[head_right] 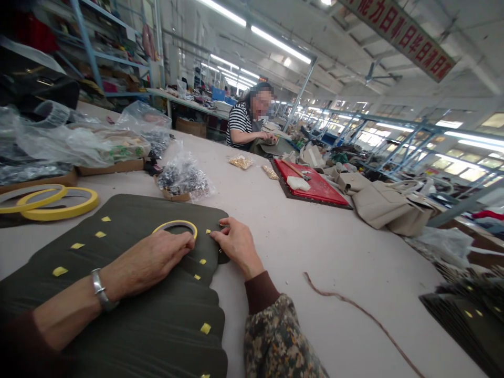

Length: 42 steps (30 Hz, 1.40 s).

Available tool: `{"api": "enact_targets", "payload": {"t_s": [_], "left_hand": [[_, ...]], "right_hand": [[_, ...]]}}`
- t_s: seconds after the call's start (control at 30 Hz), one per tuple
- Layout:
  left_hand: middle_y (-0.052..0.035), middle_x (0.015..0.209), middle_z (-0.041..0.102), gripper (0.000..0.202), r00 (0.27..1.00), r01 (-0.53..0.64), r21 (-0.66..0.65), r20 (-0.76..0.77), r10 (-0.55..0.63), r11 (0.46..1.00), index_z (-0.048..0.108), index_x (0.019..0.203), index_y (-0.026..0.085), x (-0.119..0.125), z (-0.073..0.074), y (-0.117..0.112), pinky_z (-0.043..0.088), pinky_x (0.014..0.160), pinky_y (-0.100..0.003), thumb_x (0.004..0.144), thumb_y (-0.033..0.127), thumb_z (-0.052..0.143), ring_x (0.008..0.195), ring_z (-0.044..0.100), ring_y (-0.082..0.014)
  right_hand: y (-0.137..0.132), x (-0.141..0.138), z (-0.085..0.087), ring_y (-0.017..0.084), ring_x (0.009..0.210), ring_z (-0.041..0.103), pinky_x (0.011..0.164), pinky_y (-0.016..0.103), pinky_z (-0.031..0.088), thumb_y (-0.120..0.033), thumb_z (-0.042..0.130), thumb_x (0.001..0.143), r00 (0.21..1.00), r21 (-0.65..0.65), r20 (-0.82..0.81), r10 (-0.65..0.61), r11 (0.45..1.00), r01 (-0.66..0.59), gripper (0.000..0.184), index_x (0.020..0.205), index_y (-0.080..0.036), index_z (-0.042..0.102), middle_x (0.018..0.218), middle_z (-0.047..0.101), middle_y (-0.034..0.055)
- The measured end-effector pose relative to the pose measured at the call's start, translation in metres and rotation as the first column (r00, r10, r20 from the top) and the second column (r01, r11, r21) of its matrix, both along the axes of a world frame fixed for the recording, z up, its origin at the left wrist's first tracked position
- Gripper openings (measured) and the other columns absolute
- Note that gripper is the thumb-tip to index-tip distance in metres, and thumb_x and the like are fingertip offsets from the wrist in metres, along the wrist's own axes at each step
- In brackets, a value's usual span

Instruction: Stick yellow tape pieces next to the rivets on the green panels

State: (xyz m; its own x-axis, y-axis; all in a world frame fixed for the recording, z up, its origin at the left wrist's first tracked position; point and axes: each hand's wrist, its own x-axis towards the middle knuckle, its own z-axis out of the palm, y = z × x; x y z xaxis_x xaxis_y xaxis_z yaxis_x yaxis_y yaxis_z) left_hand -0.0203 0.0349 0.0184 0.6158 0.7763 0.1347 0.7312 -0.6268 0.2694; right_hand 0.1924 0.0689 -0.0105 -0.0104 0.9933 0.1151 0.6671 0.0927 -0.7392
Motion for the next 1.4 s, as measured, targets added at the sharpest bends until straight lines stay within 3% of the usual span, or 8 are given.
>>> {"api": "enact_targets", "payload": {"t_s": [0.2, 0.37, 0.47, 0.7, 0.93, 1.1, 1.23, 1.4], "left_hand": [[-0.0008, 0.08, 0.066, 0.023, 0.994, -0.01, 0.028, 0.111, 0.007, 1.0, 0.056, 0.089, 0.023, -0.007, 0.001, -0.003, 0.041, 0.067, -0.03, 0.098, 0.03, 0.036, 0.071, 0.06, -0.0181], [-0.0005, 0.08, 0.067, 0.024, 0.994, -0.028, 0.009, 0.111, 0.026, 1.0, 0.057, 0.091, 0.024, -0.008, 0.001, -0.005, 0.042, 0.067, -0.03, 0.098, 0.031, 0.035, 0.072, 0.062, -0.0175], [-0.001, 0.085, 0.068, 0.022, 0.99, -0.064, -0.007, 0.126, 0.064, 0.998, 0.056, 0.092, 0.024, -0.007, -0.002, -0.002, 0.043, 0.069, -0.03, 0.098, 0.029, 0.035, 0.077, 0.063, -0.0179], [-0.0048, 0.095, 0.066, 0.023, 0.976, -0.173, -0.005, 0.13, 0.173, 0.985, 0.058, 0.101, 0.023, -0.003, -0.01, 0.009, 0.047, 0.076, -0.031, 0.097, 0.028, 0.036, 0.09, 0.061, -0.0205], [-0.0051, 0.093, 0.064, 0.022, 0.983, -0.166, -0.062, 0.064, 0.17, 0.984, 0.056, 0.1, 0.024, -0.001, -0.01, 0.009, 0.046, 0.074, -0.033, 0.097, 0.026, 0.035, 0.086, 0.061, -0.0211], [-0.0028, 0.089, 0.065, 0.021, 0.992, -0.054, -0.07, 0.109, 0.062, 0.996, 0.057, 0.094, 0.024, -0.001, -0.009, 0.003, 0.044, 0.07, -0.03, 0.096, 0.025, 0.036, 0.081, 0.061, -0.0194], [-0.0015, 0.093, 0.069, 0.025, 0.969, -0.013, -0.029, 0.247, 0.019, 1.0, 0.057, 0.107, 0.025, 0.001, -0.006, -0.001, 0.047, 0.073, -0.029, 0.098, 0.03, 0.034, 0.083, 0.065, -0.0184], [-0.0031, 0.114, 0.07, 0.036, 0.949, 0.012, -0.074, 0.315, 0.012, 0.997, 0.045, 0.131, 0.028, 0.002, -0.002, -0.006, 0.051, 0.083, -0.03, 0.097, 0.03, 0.035, 0.097, 0.069, -0.0194]], "right_hand": [[0.002, -0.006, 0.004, 0.014, 0.058, 0.06, 0.057, 0.024, 0.047, -0.017, 0.072, 0.073, 0.977, -0.198, -0.202, -0.071, 0.98, 0.03, 0.037, 0.11, -0.013, 0.067, 0.063, 0.065, -0.0024], [-0.007, -0.013, 0.008, 0.021, 0.095, 0.065, 0.091, 0.035, 0.048, -0.015, 0.06, 0.084, 0.977, 0.132, 0.189, 0.098, 0.983, -0.124, 0.03, 0.112, -0.018, 0.069, 0.107, 0.072, 0.0088], [-0.01, -0.016, 0.011, 0.023, 0.104, 0.063, 0.096, 0.037, 0.045, -0.012, 0.054, 0.088, 0.939, 0.147, 0.297, 0.174, 0.963, -0.225, 0.03, 0.112, -0.02, 0.07, 0.112, 0.072, 0.0087], [-0.007, 0.001, 0.018, 0.016, 0.068, 0.063, 0.067, 0.027, 0.049, -0.009, 0.058, 0.079, 0.962, -0.063, 0.076, 0.262, 0.964, -0.258, 0.03, 0.103, -0.019, 0.073, 0.076, 0.072, 0.0006], [-0.005, 0.002, 0.006, 0.018, 0.079, 0.066, 0.078, 0.031, 0.051, -0.006, 0.059, 0.079, 0.966, 0.09, 0.162, 0.2, 0.972, -0.216, 0.031, 0.104, -0.018, 0.071, 0.088, 0.073, 0.0048], [-0.002, -0.003, -0.002, 0.018, 0.085, 0.068, 0.082, 0.032, 0.052, -0.008, 0.058, 0.08, 0.982, 0.165, 0.043, 0.182, 0.968, -0.187, 0.029, 0.103, -0.019, 0.072, 0.094, 0.075, 0.0045], [-0.007, -0.004, 0.005, 0.017, 0.076, 0.068, 0.072, 0.03, 0.053, -0.019, 0.059, 0.083, 0.973, 0.13, -0.202, 0.108, 0.988, -0.083, 0.019, 0.096, -0.017, 0.073, 0.084, 0.075, 0.0034], [-0.035, -0.01, 0.024, 0.017, 0.078, 0.067, 0.073, 0.029, 0.052, -0.019, 0.058, 0.085, 0.923, 0.195, -0.233, 0.306, 0.944, -0.264, 0.021, 0.098, -0.018, 0.074, 0.087, 0.075, 0.0042]]}}
